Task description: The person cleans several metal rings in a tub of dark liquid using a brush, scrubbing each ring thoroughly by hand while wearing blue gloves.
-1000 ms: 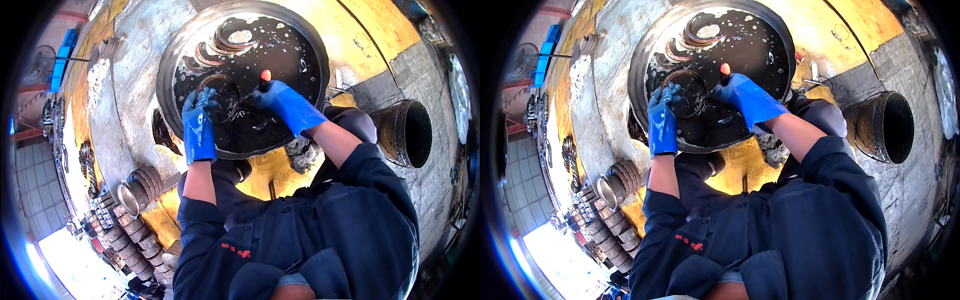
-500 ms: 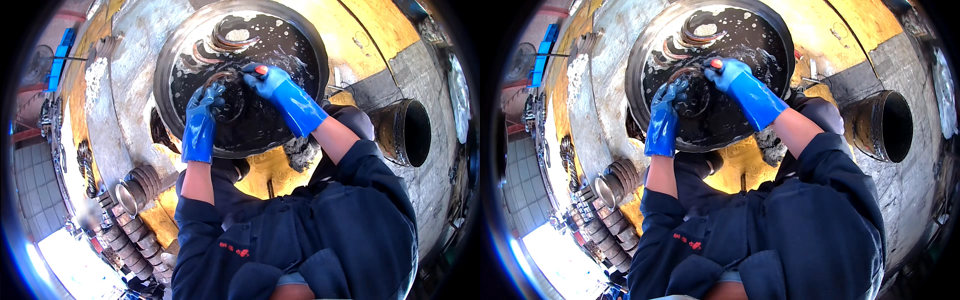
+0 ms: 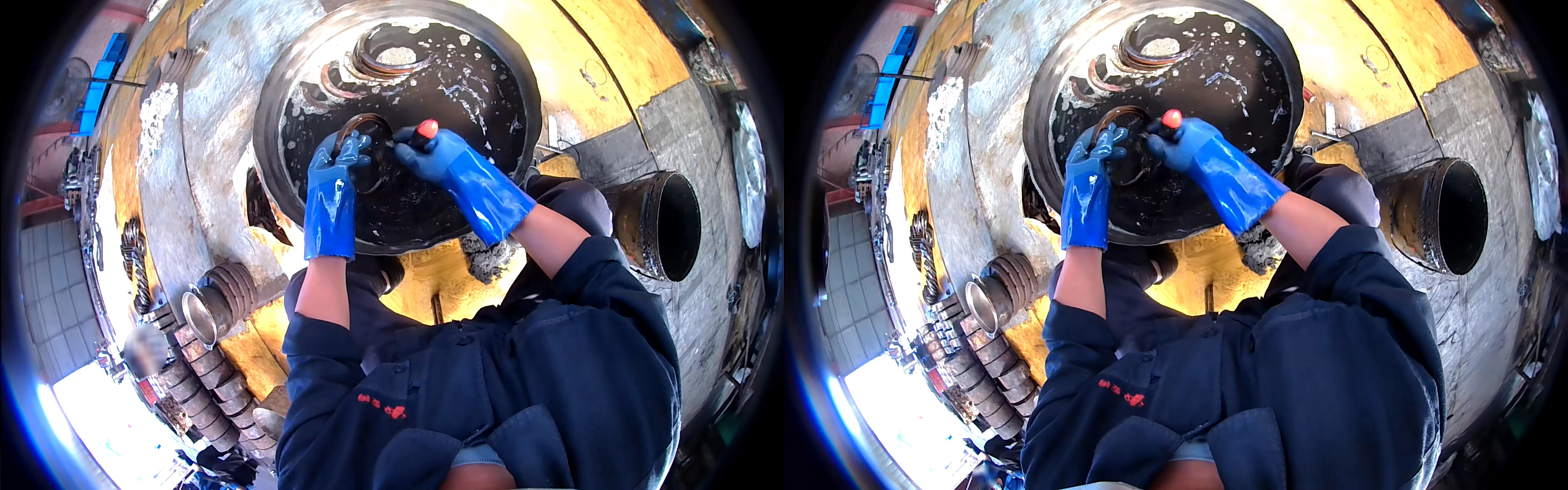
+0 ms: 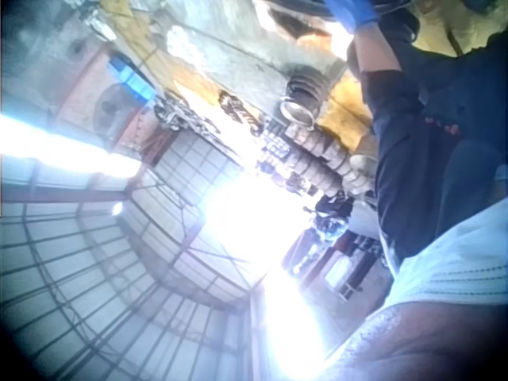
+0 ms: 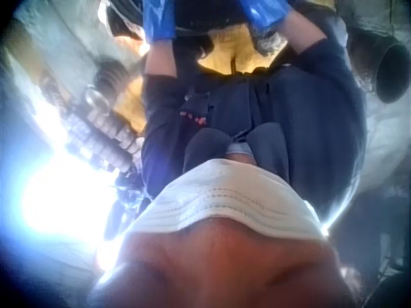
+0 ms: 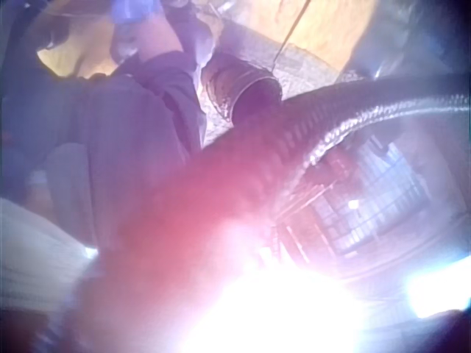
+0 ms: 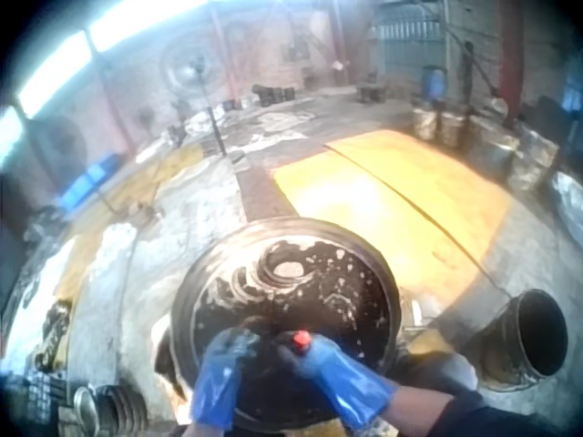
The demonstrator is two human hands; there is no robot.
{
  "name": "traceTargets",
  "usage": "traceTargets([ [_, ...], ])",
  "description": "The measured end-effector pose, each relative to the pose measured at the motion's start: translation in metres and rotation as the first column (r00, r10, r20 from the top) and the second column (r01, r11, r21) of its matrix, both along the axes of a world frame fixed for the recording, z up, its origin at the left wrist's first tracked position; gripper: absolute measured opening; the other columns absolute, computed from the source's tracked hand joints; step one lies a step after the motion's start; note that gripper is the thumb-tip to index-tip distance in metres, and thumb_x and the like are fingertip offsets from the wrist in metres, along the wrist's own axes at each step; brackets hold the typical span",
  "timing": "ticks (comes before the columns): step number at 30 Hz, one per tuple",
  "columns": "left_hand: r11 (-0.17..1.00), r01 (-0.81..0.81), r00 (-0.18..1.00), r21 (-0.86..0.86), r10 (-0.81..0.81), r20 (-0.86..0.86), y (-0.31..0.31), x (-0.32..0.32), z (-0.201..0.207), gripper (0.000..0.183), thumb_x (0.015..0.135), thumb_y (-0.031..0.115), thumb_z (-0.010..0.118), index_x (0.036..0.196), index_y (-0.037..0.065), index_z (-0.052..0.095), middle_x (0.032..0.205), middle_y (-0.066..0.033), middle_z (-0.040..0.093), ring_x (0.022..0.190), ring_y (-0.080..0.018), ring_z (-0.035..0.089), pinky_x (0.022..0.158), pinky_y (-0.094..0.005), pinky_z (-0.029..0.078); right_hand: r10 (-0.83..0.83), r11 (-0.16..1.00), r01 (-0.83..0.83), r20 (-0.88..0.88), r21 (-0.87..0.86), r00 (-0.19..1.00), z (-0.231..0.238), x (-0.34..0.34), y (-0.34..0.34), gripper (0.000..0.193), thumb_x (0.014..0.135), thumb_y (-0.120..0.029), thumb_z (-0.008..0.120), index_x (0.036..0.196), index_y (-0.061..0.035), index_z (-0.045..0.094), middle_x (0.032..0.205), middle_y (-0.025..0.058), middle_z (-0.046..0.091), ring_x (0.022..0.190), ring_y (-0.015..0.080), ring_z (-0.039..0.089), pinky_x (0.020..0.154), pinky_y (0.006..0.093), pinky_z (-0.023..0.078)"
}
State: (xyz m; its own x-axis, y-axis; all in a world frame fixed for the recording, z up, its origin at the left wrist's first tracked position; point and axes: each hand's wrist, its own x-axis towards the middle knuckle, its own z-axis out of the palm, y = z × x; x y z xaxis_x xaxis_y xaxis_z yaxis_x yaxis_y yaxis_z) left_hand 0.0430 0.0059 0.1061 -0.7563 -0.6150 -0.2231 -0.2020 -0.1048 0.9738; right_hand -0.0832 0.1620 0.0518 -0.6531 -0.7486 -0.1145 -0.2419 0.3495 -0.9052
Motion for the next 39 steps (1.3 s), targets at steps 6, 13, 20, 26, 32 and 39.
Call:
traceTargets([
  [6,0.997,0.034,0.997,0.066,-0.029,-0.074,-0.003,-0.003,-0.009,0.031,0.095,0.012,0.065,0.123,0.000,0.064,0.106,-0.0098,0.071,0.084,-0.0147,0.066,0.074,-0.0265,0.053,0.034,0.999,-0.052,-0.636,-0.011,0.771,0.028,-0.010,-0.003,0.029,0.090,-0.031,0.067,0.119,-0.0255,0.068,0.115,0.0099,0.070,0.098,0.0346,0.068,0.086,0.0371,0.056],
  [13,0.998,0.042,0.995,0.053,-0.036,-0.097,0.000,0.002,0.003,0.029,0.095,0.012,0.065,0.121,-0.001,0.063,0.105,-0.0105,0.073,0.086,-0.0154,0.067,0.074,-0.0262,0.053,-0.073,0.989,0.031,0.296,0.143,0.953,-0.003,-0.008,-0.008,0.040,0.081,-0.040,0.071,0.095,-0.0022,0.074,0.083,0.0100,0.072,0.078,0.0155,0.066,0.072,0.0331,0.051],
  [20,1.000,-0.017,0.990,-0.012,0.015,-0.137,-0.013,0.014,-0.006,0.033,0.099,0.021,0.060,0.125,0.001,0.062,0.111,-0.0122,0.072,0.087,-0.0170,0.069,0.074,-0.0269,0.049,-0.020,0.996,-0.028,0.506,0.087,0.862,0.038,0.001,0.007,0.038,0.084,-0.038,0.070,0.097,-0.0025,0.074,0.086,0.0082,0.072,0.075,0.0152,0.065,0.070,0.0323,0.051],
  [26,0.917,-0.118,0.925,0.381,0.241,-0.294,-0.041,0.007,-0.025,0.041,0.101,0.027,0.056,0.134,0.003,0.055,0.129,-0.0140,0.064,0.109,-0.0243,0.066,0.078,-0.0289,0.051,-0.110,0.993,0.121,0.533,0.014,0.839,-0.001,-0.032,0.013,0.042,0.092,-0.041,0.069,0.113,-0.0041,0.071,0.098,0.0068,0.074,0.091,0.0163,0.067,0.086,0.0303,0.052],
  [32,0.872,0.111,0.914,0.477,0.099,-0.394,-0.048,0.007,-0.054,0.041,0.102,0.031,0.056,0.132,0.004,0.057,0.127,-0.0173,0.064,0.110,-0.0272,0.065,0.084,-0.0350,0.055,0.144,0.983,-0.072,0.466,-0.169,0.873,0.003,-0.034,0.004,0.035,0.088,-0.036,0.075,0.105,-0.0058,0.073,0.091,0.0051,0.073,0.084,0.0140,0.064,0.081,0.0318,0.053],
  [39,0.291,0.117,0.981,-0.949,0.112,0.155,-0.019,-0.007,-0.004,0.065,0.069,0.027,0.082,0.125,0.002,0.059,0.119,-0.0190,0.065,0.109,-0.0394,0.063,0.098,-0.0437,0.049,0.218,0.957,-0.124,-0.365,0.264,0.905,0.051,-0.024,0.012,0.026,0.085,-0.032,0.070,0.104,-0.0145,0.073,0.098,0.0096,0.073,0.092,0.0301,0.070,0.080,0.0401,0.056],
])
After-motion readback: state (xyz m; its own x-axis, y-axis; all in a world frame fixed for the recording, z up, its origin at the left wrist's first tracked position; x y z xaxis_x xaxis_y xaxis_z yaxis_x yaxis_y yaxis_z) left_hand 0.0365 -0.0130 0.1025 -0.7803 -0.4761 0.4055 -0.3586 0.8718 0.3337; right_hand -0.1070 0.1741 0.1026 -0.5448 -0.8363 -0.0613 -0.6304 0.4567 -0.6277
